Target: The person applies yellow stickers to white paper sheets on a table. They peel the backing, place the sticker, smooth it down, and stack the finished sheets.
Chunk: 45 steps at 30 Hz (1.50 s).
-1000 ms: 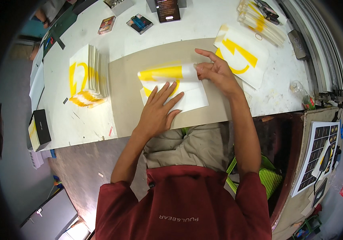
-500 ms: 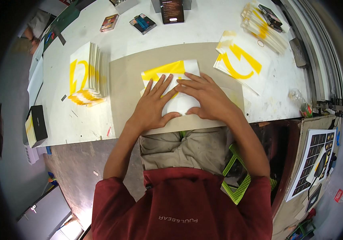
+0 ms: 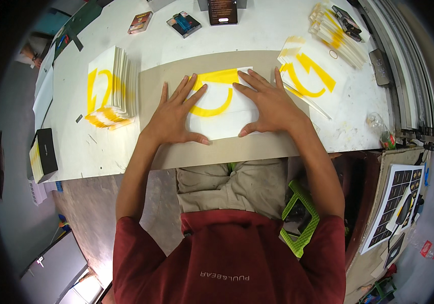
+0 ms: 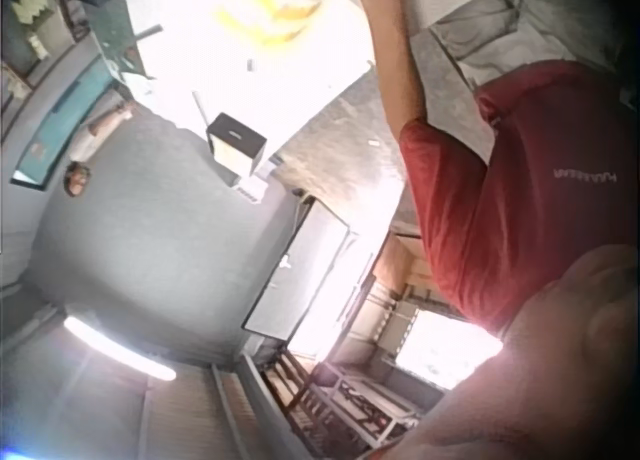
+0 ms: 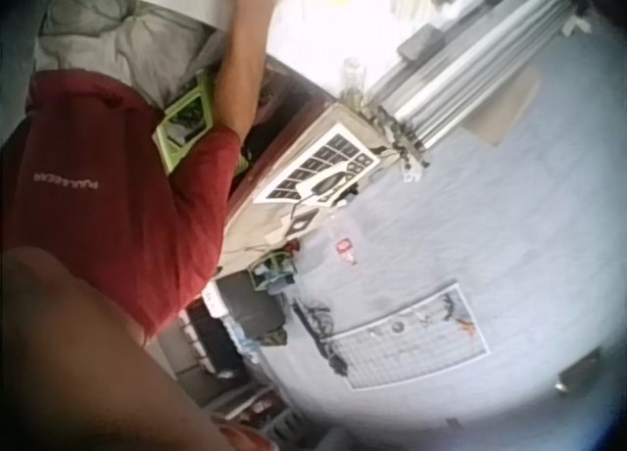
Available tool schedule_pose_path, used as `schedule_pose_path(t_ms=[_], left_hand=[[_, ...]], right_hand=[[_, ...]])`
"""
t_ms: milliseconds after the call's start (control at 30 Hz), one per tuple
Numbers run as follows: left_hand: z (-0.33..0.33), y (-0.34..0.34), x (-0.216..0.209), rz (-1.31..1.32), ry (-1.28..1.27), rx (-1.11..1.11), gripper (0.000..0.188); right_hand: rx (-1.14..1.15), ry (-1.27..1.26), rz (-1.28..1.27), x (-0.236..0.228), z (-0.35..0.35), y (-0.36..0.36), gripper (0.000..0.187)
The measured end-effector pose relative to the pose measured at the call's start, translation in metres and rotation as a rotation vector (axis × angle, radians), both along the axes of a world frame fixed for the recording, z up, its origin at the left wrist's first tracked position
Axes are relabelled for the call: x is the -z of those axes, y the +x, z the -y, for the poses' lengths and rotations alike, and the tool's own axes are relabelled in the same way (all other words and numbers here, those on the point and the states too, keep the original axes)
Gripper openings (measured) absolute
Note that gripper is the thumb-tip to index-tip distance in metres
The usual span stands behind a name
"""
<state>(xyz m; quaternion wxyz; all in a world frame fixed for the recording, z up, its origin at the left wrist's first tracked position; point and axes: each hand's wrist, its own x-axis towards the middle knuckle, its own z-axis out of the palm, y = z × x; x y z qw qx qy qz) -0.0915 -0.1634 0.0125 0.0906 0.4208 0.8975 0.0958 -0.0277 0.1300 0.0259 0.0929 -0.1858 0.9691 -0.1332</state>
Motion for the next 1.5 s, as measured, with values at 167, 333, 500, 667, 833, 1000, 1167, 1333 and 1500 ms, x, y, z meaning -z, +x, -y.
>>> schedule_pose_path(t_ms=[167, 333, 500, 667, 833, 1000, 1167, 1333, 1500], left_hand=[[0.003, -0.004, 0.001, 0.004, 0.006, 0.027, 0.142], [0.017, -0.008, -0.008, 0.042, -0.037, 0.026, 0.146], [0.006, -0.010, -0.017, 0.031, -0.115, 0.016, 0.152], [0.007, -0.007, -0.015, 0.026, -0.143, 0.000, 0.157], [0.010, -0.006, -0.013, 0.040, -0.136, -0.028, 0.159], [0.001, -0.011, -0.017, 0.060, -0.198, -0.021, 0.160], [0.010, -0.011, -0.007, 0.049, -0.049, -0.015, 0.158], [-0.007, 0.017, -0.007, -0.164, 0.333, -0.010, 0.103], [-0.027, 0.057, 0.011, -0.259, 0.392, -0.032, 0.045]], right_hand=[[0.001, -0.014, 0.010, 0.003, -0.002, 0.008, 0.122], [-0.002, 0.044, 0.036, -0.006, -0.004, 0.006, 0.123], [-0.093, -0.108, -0.023, 0.011, 0.043, -0.017, 0.132], [-0.112, -0.032, 0.002, 0.013, 0.041, -0.023, 0.140], [0.074, 0.281, 0.128, -0.014, 0.002, -0.018, 0.144], [0.003, -0.087, -0.230, 0.025, 0.054, -0.018, 0.101], [0.175, 0.014, -0.184, 0.028, 0.035, -0.003, 0.098], [0.003, -0.321, -0.212, 0.004, 0.013, 0.026, 0.068], [-0.006, -0.288, -0.319, 0.024, 0.025, 0.039, 0.041]])
